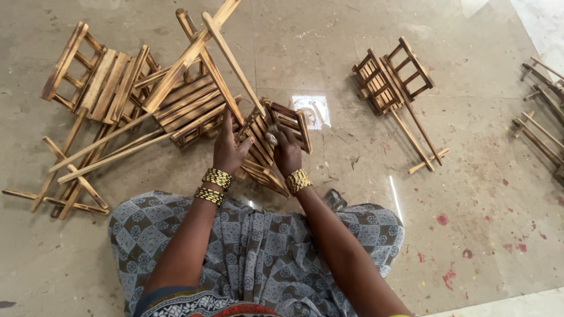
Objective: The person sits on the floor assembling small wooden chair and cot frames, fitting slats and legs into the frames by hand and wiping parts with a cloth. They turn the pieces over, press joints together, and set finished frames aside with others on the floor.
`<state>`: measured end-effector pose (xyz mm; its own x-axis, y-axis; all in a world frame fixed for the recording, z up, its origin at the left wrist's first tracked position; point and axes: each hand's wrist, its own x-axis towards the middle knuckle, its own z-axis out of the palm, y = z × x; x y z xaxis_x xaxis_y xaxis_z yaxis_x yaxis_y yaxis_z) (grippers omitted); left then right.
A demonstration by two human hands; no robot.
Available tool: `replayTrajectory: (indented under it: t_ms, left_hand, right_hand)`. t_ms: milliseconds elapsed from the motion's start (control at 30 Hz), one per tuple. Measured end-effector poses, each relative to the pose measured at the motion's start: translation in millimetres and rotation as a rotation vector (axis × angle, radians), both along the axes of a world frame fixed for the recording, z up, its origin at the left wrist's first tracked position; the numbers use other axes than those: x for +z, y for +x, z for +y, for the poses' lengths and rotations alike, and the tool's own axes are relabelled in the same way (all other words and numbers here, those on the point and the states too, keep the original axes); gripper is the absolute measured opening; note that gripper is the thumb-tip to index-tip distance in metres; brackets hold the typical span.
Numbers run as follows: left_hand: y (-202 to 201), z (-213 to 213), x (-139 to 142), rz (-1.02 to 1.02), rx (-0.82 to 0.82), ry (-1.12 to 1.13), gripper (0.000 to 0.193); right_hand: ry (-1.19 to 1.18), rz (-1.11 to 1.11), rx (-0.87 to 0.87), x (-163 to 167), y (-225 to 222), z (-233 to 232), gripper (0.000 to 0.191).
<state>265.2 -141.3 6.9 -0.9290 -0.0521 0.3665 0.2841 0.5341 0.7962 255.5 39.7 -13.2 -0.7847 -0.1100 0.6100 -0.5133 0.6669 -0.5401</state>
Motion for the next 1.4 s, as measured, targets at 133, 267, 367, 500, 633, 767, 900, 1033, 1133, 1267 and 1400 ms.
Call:
replayTrajectory:
  t_ms: [133, 267, 367, 500, 633, 767, 900, 1033, 1133, 1267, 1400]
  left_hand:
    - [2, 3, -1, -0.003, -0.001, -0.016, 0.108]
    - [1, 11, 1, -0.035, 0.017, -0.026, 0.107]
    - [-2, 13, 3, -0.031, 0.03, -0.034, 0.109]
    - [-3, 11, 3, -0.035, 0.027, -0.028, 0.111]
    - [-1, 11, 1, 0.096, -0.001, -0.044, 0.11]
    - [-4, 17, 2, -0.003, -0.005, 0.018, 0.108]
    - [-5, 16, 5, 0.069, 0.037, -0.046, 0.109]
    - [-7, 14, 8, -0.105, 0.045, -0.034, 0.105]
    - [-10, 17, 7, 0.027, 0.061, -0.096, 0.107]
    - [-9, 21, 7, 0.014, 0.041, -0.096, 0.107]
    - [-7, 25, 8, 0.043, 0.003, -0.107, 0.107]
  right_hand:
    - [-0.045, -0.435, -0.103, -21, 13, 9, 0.034]
    - [-0.313, -0.844, -0.043, -23, 14, 7, 0.038]
    - [-0.598, -0.718, 0.009, -14, 15, 14, 0.029]
    - [-0.451, 0.082, -0.254, 21, 12, 41, 0.03]
    - [-0.229, 0.056, -0.205, 42, -3, 57, 0.048]
    - [-0.21, 0.177, -0.147, 24, -7, 58, 0.056]
    - [-0.28, -0.209, -0.315, -7, 4, 60, 0.053]
    - [-0.169, -0.041, -0.401, -15, 14, 56, 0.054]
    - [-0.148, 0.18, -0.251, -4, 13, 43, 0.062]
    - [0.288, 0.064, -0.234, 12, -1, 25, 0.077]
    - [0.381, 0.085, -0.285, 13, -19, 14, 0.087]
